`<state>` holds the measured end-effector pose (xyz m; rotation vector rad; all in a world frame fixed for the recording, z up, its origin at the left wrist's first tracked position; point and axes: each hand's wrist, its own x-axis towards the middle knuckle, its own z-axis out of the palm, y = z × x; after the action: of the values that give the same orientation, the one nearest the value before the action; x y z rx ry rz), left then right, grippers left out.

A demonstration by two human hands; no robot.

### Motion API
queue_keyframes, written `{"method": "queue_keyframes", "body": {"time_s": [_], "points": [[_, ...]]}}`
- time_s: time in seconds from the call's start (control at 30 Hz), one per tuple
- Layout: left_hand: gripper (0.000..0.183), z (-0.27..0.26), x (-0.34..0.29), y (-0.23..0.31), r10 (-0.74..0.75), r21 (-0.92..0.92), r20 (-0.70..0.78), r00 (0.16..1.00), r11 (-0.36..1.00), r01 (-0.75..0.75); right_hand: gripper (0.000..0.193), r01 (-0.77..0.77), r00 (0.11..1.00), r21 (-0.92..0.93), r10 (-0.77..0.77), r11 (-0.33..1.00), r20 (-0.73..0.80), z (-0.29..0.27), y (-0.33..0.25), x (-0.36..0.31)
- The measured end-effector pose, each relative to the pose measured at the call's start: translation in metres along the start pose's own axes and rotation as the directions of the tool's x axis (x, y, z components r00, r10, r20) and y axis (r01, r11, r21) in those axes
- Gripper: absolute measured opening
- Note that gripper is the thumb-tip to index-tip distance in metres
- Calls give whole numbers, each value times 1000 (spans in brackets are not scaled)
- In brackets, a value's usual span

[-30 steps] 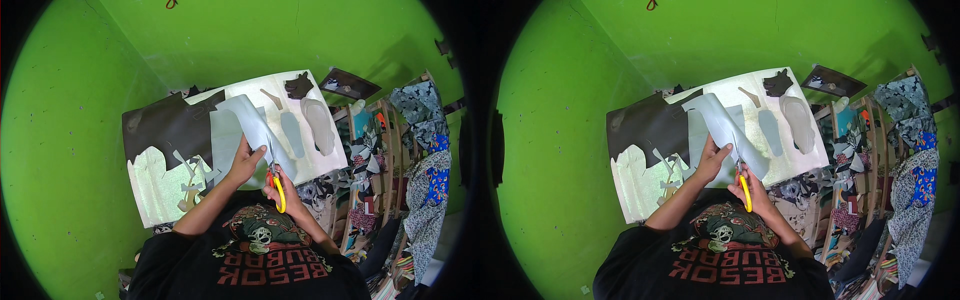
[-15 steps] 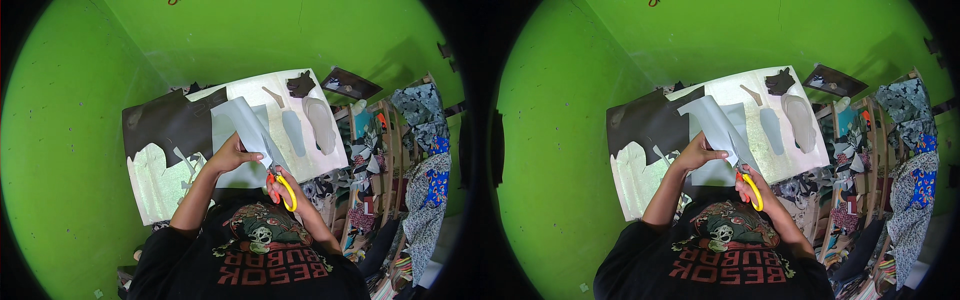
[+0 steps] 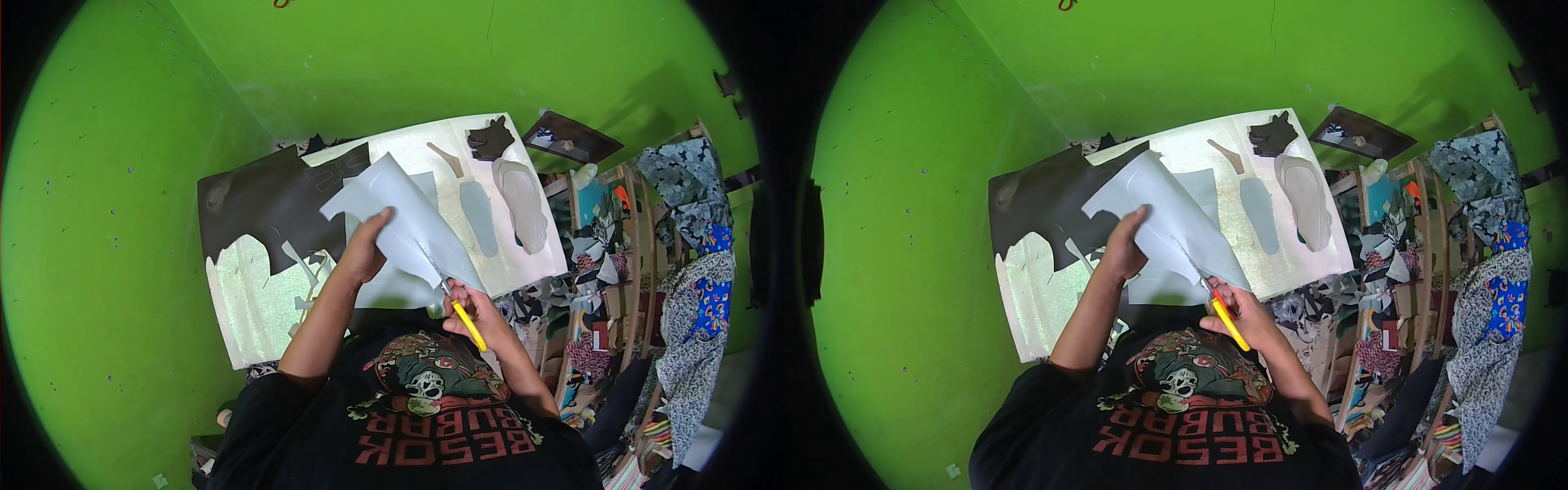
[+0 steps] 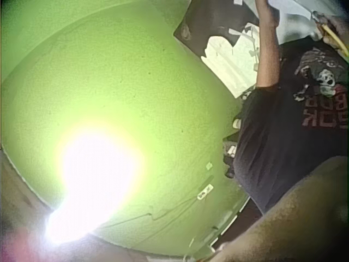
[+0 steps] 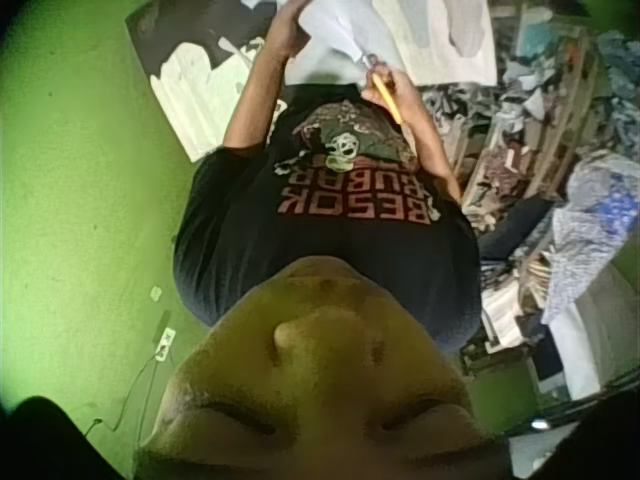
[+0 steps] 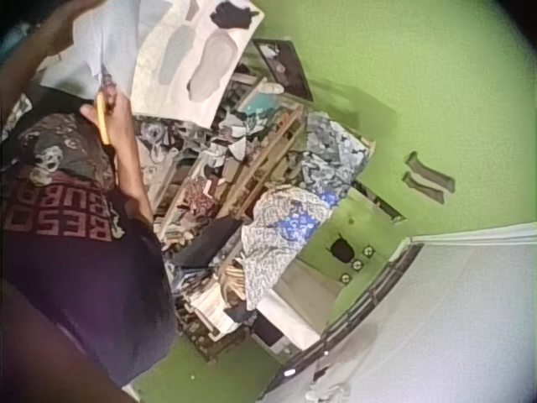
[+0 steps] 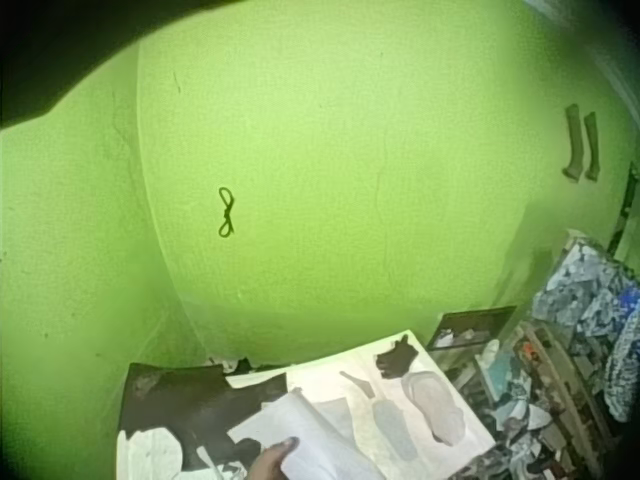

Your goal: Cutting out a specific pattern from a light-colored material using scissors.

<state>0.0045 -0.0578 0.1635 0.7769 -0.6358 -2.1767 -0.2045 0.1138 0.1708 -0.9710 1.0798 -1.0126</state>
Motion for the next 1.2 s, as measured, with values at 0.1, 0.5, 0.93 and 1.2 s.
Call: {"method": "queue_keyframes", "body": {"time_s": [0.1,0.5,0.93,1.2], "points": [[45,-18,3,1,9,-188,11,1000,982,-7,69,25,999,-350,-15,936,32,-2,-6,0],[45,-20,8,5,-95,-360,171,981,921,152,60,-141,977,292,84,946,198,-16,21,-1],[46,-6,8,7,-261,-241,175,949,924,298,64,-143,954,370,29,918,298,-15,23,7],[35,16,8,-1,29,151,-39,999,988,-23,55,-32,990,460,-34,887,135,-1,28,11]]}}
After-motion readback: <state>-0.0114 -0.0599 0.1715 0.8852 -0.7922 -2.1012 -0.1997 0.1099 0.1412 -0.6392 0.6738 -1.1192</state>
